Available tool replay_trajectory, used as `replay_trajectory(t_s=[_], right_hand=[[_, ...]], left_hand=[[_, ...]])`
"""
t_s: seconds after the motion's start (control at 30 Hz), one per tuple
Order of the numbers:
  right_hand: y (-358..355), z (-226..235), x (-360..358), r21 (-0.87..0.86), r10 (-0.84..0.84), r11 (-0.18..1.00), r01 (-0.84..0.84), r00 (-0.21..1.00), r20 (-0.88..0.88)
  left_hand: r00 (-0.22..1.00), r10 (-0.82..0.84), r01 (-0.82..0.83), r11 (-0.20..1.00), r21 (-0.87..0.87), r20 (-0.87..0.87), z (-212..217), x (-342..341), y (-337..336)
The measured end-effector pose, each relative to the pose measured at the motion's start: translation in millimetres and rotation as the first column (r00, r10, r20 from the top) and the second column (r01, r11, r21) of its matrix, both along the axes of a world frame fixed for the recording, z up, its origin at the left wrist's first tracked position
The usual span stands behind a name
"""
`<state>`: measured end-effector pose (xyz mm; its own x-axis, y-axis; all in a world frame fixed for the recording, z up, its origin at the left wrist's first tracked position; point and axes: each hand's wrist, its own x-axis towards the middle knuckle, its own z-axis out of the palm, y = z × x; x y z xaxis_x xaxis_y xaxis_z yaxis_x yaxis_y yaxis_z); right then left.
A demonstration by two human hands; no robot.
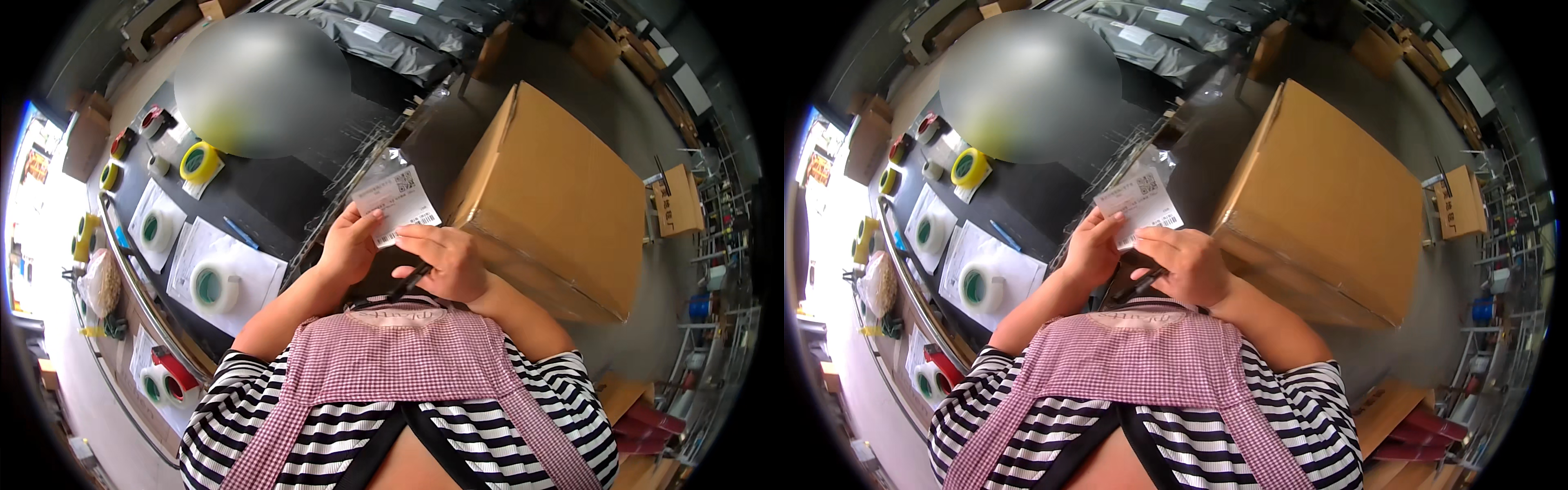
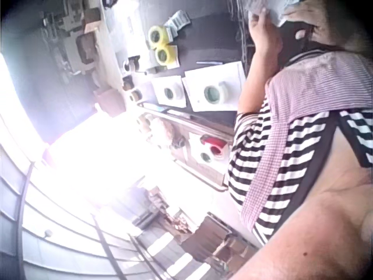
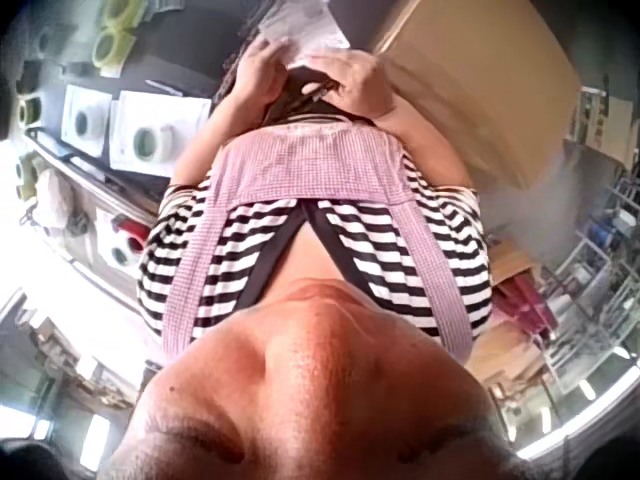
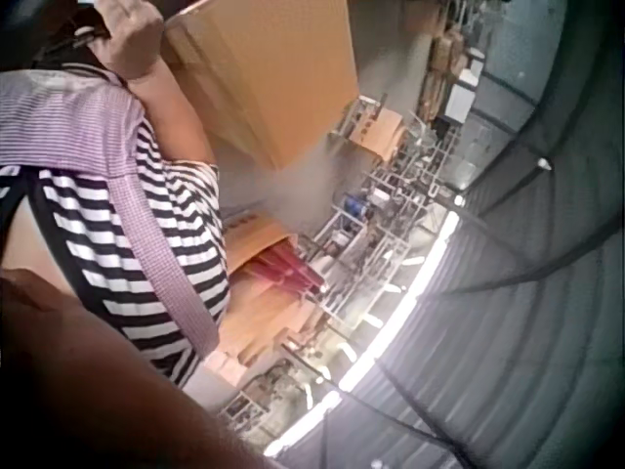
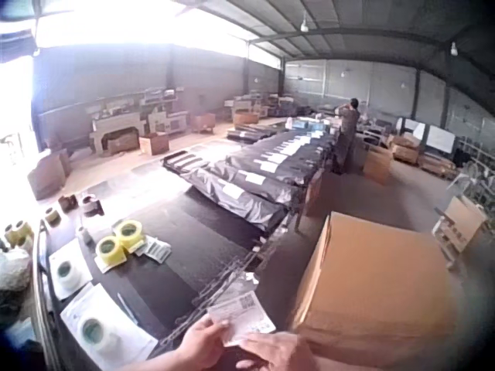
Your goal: The person assembles a cardboard box, seals the bottom and top with adhesive tape using a dispenser, applies a shipping label to the top, and writes on the side of the box with a marker.
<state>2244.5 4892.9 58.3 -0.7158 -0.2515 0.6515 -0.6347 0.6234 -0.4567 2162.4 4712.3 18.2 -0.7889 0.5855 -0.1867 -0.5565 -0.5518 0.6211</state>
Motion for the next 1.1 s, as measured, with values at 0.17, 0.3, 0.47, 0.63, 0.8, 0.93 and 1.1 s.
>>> replay_trajectory(t_s=[0.17,0.3,0.47,0.63,0.8,0.93,1.1], right_hand=[[95,-5,36,-0.392,-0.276,0.869,0.303,0.953,0.124],[202,-30,57,-0.644,-0.159,0.502,0.577,0.794,0.587],[315,-44,93,-0.768,0.106,0.26,0.585,0.773,0.625],[399,-67,130,-0.708,0.089,0.206,0.676,0.707,0.701],[456,-94,136,-0.569,-0.06,0.238,0.787,0.596,0.8],[491,-122,119,-0.495,-0.24,0.234,0.837,0.543,0.805],[516,-120,93,-0.309,-0.207,0.321,0.895,0.385,0.899]], left_hand=[[0.994,-0.042,0.036,0.998,-0.06,-0.102,6,1,79],[0.971,-0.182,0.167,0.98,-0.106,-0.154,3,11,181],[0.91,-0.4,0.384,0.912,-0.146,-0.109,-4,48,316],[0.851,-0.507,0.423,0.817,-0.392,-0.139,-23,74,416],[0.731,-0.625,0.22,0.597,-0.771,-0.276,-49,64,487],[0.76,-0.601,0.038,0.423,-0.905,-0.248,-52,55,536],[0.73,-0.608,-0.109,0.349,-0.931,-0.314,-64,38,557]])
